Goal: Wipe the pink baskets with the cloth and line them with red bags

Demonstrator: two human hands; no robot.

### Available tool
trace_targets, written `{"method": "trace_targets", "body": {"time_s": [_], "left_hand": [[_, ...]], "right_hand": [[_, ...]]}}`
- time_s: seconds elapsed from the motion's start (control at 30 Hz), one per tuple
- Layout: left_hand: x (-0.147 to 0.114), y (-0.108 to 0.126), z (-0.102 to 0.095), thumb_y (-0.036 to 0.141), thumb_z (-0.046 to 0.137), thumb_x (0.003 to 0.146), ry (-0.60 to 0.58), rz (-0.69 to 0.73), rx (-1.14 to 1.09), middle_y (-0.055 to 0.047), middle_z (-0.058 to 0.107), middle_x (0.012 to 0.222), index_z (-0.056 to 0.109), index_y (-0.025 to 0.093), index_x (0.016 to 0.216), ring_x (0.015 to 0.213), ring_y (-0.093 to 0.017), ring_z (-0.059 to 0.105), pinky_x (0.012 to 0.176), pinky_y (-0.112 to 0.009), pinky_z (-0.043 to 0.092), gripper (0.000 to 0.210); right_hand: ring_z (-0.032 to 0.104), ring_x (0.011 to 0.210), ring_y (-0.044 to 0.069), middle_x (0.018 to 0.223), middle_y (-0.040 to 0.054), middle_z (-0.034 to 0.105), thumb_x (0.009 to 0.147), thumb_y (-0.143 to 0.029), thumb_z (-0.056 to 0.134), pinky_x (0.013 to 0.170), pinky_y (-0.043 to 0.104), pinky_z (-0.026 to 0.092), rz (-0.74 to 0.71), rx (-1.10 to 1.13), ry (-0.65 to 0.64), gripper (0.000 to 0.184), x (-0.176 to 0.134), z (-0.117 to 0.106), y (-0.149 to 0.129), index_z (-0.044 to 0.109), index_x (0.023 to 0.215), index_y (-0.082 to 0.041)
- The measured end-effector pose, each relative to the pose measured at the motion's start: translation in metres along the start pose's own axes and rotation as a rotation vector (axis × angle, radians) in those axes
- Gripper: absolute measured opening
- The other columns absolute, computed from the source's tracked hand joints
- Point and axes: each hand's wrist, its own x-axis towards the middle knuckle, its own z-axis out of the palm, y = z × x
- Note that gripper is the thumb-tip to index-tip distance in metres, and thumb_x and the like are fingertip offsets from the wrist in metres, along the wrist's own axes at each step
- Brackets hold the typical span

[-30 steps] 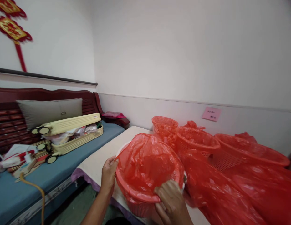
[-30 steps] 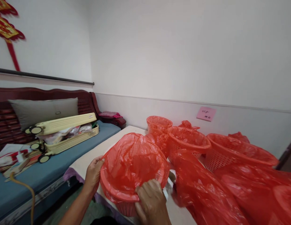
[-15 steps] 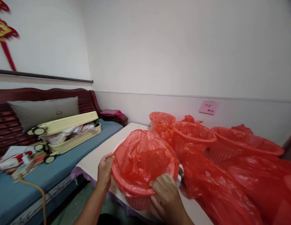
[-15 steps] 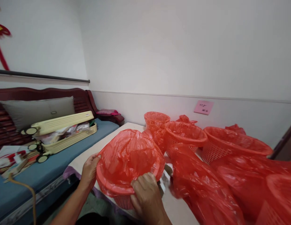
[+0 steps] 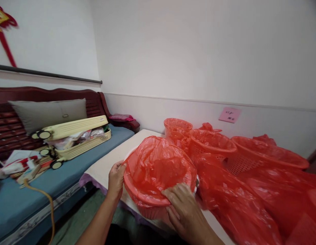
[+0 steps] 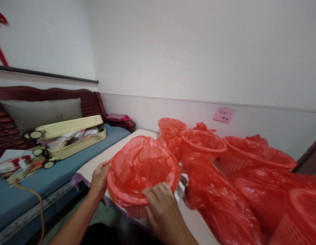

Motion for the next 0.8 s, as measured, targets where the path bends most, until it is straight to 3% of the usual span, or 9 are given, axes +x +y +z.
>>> {"method": "trace_targets", "body": {"time_s": [0.13,0.27,0.43,0.53,0.63,0.8], "left_hand": [[-0.001,0.001,0.0,0.028,0.068,0.084,0.008,-0.002,0.001,0.002,0.066,0.079,0.063,0.016,0.099,0.064,-0.013,0.061,0.064,-0.03,0.051,0.02],[-0.002,0.001,0.002,0.028,0.066,0.085,0.015,-0.006,-0.014,0.001,0.066,0.081,0.062,0.015,0.099,0.065,-0.012,0.061,0.065,-0.031,0.052,0.019],[-0.003,0.003,0.005,0.028,0.067,0.083,0.017,-0.019,-0.038,0.001,0.065,0.079,0.06,0.015,0.099,0.063,-0.012,0.061,0.064,-0.03,0.052,0.021],[-0.008,0.004,0.007,0.03,0.069,0.08,0.036,-0.028,-0.04,0.001,0.067,0.078,0.06,0.016,0.099,0.061,-0.013,0.062,0.062,-0.029,0.05,0.025],[-0.021,0.002,0.011,0.035,0.072,0.074,0.067,-0.047,-0.041,0.002,0.068,0.075,0.059,0.016,0.098,0.06,-0.013,0.062,0.06,-0.027,0.048,0.034],[-0.051,-0.004,0.032,0.041,0.074,0.068,0.037,-0.103,-0.073,0.001,0.068,0.074,0.057,0.018,0.096,0.061,-0.015,0.064,0.061,-0.027,0.049,0.04]], "right_hand": [[0.054,0.109,0.026,0.117,0.0119,0.06,0.085,-0.008,0.045,0.096,0.048,0.044,-0.009,-0.045,-0.023,0.046,-0.001,-0.01,-0.005,0.051,0.129,-0.018],[0.052,0.11,0.027,0.118,0.0137,0.058,0.088,-0.014,0.051,0.095,0.047,0.044,-0.038,-0.067,0.021,0.04,0.002,-0.011,-0.01,0.051,0.128,-0.016],[0.05,0.08,0.02,0.086,0.0054,0.06,0.093,-0.008,0.044,0.081,0.041,0.042,-0.051,-0.051,0.012,0.022,0.009,0.006,-0.007,0.059,0.106,-0.017],[0.044,0.072,0.018,0.075,0.0031,0.055,0.094,-0.007,0.036,0.074,0.037,0.038,-0.038,-0.03,0.046,0.025,0.011,0.009,0.0,0.058,0.089,-0.018],[0.043,0.072,0.019,0.074,0.0028,0.053,0.096,-0.009,0.035,0.073,0.036,0.036,-0.028,-0.002,0.039,0.025,0.008,-0.003,0.007,0.056,0.085,-0.018],[0.048,0.075,0.019,0.079,0.0023,0.053,0.097,-0.01,0.037,0.075,0.036,0.038,0.026,-0.007,-0.058,0.021,-0.017,-0.03,0.024,0.056,0.095,-0.019]]}}
